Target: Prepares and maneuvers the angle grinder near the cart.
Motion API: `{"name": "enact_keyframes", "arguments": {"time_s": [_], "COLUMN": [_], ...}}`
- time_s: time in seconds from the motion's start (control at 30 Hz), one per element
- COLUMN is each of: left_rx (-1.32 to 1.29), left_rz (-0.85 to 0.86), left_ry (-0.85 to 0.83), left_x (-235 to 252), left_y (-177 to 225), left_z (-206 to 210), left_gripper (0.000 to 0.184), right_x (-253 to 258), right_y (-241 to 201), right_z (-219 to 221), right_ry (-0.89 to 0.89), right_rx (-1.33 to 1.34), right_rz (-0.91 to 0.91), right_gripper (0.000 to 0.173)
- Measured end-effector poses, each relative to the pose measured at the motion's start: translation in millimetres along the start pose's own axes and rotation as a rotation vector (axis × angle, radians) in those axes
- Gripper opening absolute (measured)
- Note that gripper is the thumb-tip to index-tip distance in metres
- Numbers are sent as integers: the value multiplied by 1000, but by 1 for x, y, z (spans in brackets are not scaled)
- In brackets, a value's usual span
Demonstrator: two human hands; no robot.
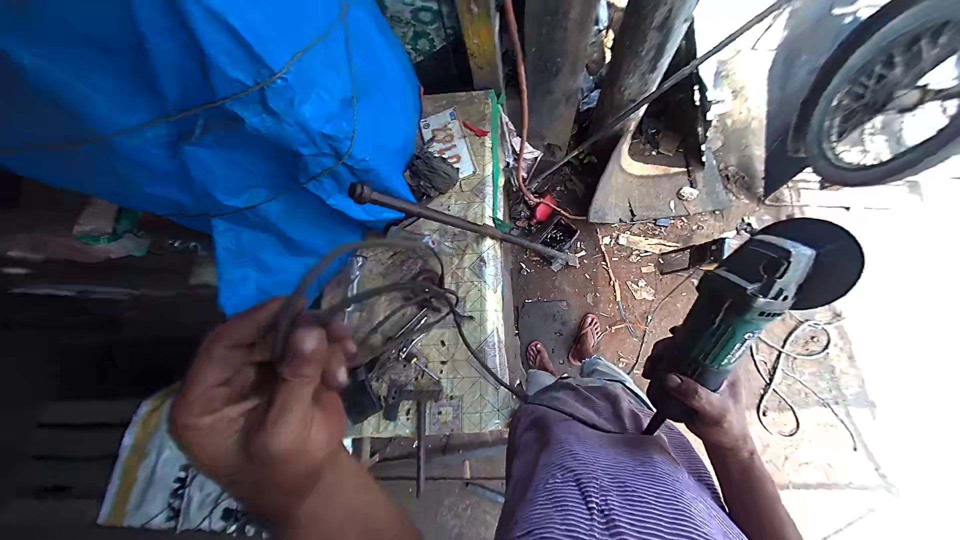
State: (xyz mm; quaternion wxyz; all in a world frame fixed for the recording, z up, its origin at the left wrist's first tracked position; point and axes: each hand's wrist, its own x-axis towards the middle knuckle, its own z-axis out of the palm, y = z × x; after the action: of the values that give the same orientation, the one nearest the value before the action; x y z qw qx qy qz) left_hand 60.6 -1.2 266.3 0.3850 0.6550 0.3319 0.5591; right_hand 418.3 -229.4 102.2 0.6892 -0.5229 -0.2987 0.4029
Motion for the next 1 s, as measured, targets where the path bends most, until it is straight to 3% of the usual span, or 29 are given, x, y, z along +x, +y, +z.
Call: {"name": "enact_keyframes", "arguments": {"time_s": [0.13,0.3,0.43,0.57,0.73,0.87,1.0], "left_rx": [-303,-749,-859,-762,-690,-759,-696], "left_rz": [-159,-516,-770,-812,-745,-658,-592], "left_ry": [-172,-267,-481,-677,-727,-823,-949], "left_x": [-38,-79,-114,-145,-154,-154,-191], "left_y": [7,-15,-32,-30,-14,-10,-5], "left_z": [82,185,258,317,388,454,533], "left_gripper": [24,23,27,27,24,27,22], "right_x": [-15,-25,-30,-36,-48,-55,-59], "right_y": [-8,-17,-17,-19,-28,-28,-38], "right_z": [-17,-41,-50,-71,-121,-178,-257], "right_ry": [13,-12,16,67,171,203,311], "right_rx": [16,142,269,284,263,358,257], "right_rz": [-7,-11,-5,-56,-112,-137,-151], "right_gripper": [67,67,66,64,65,64,68]}}
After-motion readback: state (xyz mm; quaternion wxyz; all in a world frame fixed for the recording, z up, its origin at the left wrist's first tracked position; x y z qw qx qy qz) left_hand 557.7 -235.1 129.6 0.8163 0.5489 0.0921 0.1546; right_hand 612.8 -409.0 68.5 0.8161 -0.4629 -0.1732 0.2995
